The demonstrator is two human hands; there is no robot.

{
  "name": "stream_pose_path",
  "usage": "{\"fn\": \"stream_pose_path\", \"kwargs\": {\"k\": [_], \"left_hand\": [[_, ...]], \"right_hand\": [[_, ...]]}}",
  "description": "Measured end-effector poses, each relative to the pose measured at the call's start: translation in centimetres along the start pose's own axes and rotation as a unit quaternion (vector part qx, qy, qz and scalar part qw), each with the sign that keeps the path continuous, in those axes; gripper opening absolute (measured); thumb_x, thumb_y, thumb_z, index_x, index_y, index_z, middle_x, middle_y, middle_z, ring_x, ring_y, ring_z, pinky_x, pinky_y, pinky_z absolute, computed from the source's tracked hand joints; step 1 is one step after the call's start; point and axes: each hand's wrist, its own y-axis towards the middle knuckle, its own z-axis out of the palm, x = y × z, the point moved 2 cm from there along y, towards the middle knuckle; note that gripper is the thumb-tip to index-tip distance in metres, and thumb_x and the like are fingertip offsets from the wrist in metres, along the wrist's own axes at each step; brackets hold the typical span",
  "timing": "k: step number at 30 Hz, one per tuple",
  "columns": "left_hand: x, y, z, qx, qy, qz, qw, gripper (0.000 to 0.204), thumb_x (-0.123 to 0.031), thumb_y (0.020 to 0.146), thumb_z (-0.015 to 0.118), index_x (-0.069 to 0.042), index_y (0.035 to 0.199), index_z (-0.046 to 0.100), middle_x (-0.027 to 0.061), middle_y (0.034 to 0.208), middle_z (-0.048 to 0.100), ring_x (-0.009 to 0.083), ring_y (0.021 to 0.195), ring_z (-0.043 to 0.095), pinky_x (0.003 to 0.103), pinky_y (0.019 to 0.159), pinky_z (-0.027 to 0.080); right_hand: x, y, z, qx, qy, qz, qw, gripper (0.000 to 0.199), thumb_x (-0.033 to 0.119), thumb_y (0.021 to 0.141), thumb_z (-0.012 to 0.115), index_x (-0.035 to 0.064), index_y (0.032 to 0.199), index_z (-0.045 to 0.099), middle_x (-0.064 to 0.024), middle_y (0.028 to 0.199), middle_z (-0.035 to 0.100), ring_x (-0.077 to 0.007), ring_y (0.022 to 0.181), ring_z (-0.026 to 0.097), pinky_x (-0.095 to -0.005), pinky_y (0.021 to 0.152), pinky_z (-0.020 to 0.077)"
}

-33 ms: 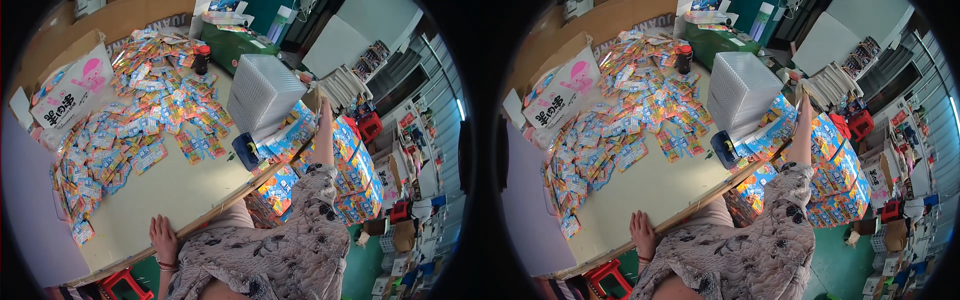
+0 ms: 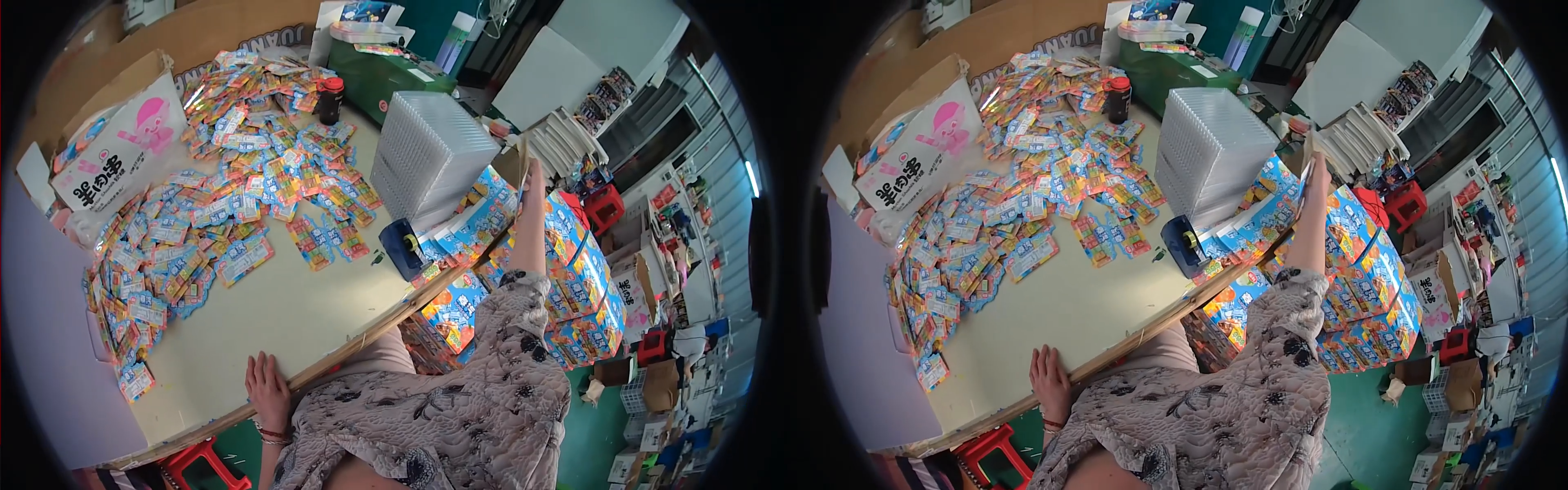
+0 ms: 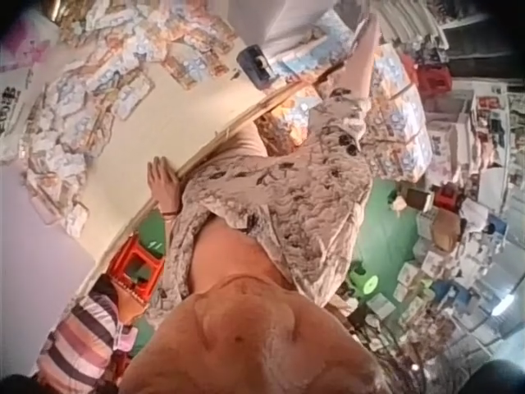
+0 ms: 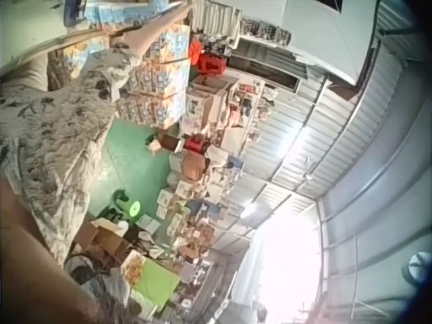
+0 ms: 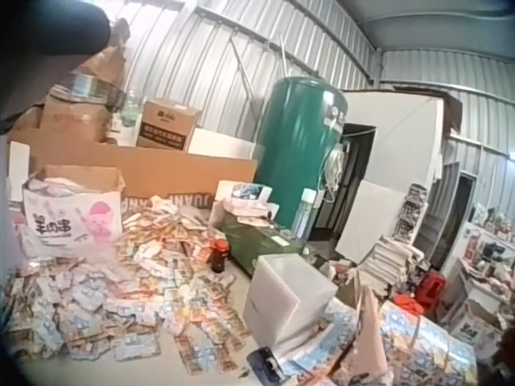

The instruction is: Organizing and packaging individual snack packets into cardboard boxes.

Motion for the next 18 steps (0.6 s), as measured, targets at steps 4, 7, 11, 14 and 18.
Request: {"fn": "stream_pose_path", "kwargs": {"k": [4,7,11,14,18], "left_hand": [[-0.3,-0.2,-2.3,-0.016,-0.043,0.008,0.999,0.047,-0.003,0.084,0.056,-0.007,0.131,0.050,0.0132,0.139,0.046,0.0339,0.133,0.038,0.044,0.108,0.032],[-1.6,0.9,-4.8,-0.083,-0.251,-0.033,0.964,0.047,-0.007,0.087,0.056,-0.007,0.134,0.048,0.0144,0.143,0.041,0.0328,0.134,0.036,0.042,0.108,0.032],[-5.8,8.4,-8.0,-0.018,-0.592,-0.030,0.805,0.066,-0.021,0.092,0.057,-0.011,0.149,0.025,0.0088,0.153,0.027,0.0285,0.137,0.032,0.043,0.108,0.032],[-6.0,14.5,-5.8,0.019,-0.681,0.005,0.732,0.105,-0.031,0.086,0.066,-0.016,0.150,-0.016,0.0100,0.156,0.015,0.0289,0.137,0.032,0.049,0.107,0.032],[-3.9,16.7,-5.6,0.048,-0.732,-0.185,0.654,0.116,-0.043,0.085,0.067,-0.019,0.145,-0.029,0.0106,0.150,0.025,0.0283,0.132,0.034,0.054,0.098,0.039]], "right_hand": [[7.0,-9.3,3.1,0.078,0.008,-0.075,0.994,0.055,0.051,0.083,0.059,0.0063,0.115,0.058,-0.0053,0.092,0.063,-0.0162,0.076,0.060,-0.0299,0.063,0.0496],[13.6,-25.9,7.7,0.246,0.038,-0.177,0.952,0.054,0.050,0.091,0.049,0.0048,0.118,0.057,-0.0105,0.115,0.060,-0.0170,0.086,0.062,-0.0293,0.071,0.0513],[9.3,-38.4,11.8,0.485,0.052,-0.132,0.863,0.078,0.060,0.086,0.052,-0.0017,0.132,0.047,-0.0152,0.124,0.057,-0.0209,0.108,0.057,-0.0353,0.092,0.0465],[-0.1,-42.2,14.9,0.626,0.027,0.095,0.774,0.087,0.047,0.074,0.068,0.0036,0.143,0.038,-0.0096,0.141,0.045,-0.0211,0.126,0.045,-0.0358,0.102,0.0388],[-8.5,-48.0,18.0,0.711,-0.024,0.144,0.688,0.087,0.042,0.072,0.066,0.0014,0.143,0.037,-0.0119,0.139,0.045,-0.0227,0.123,0.048,-0.0372,0.099,0.0412]]}}
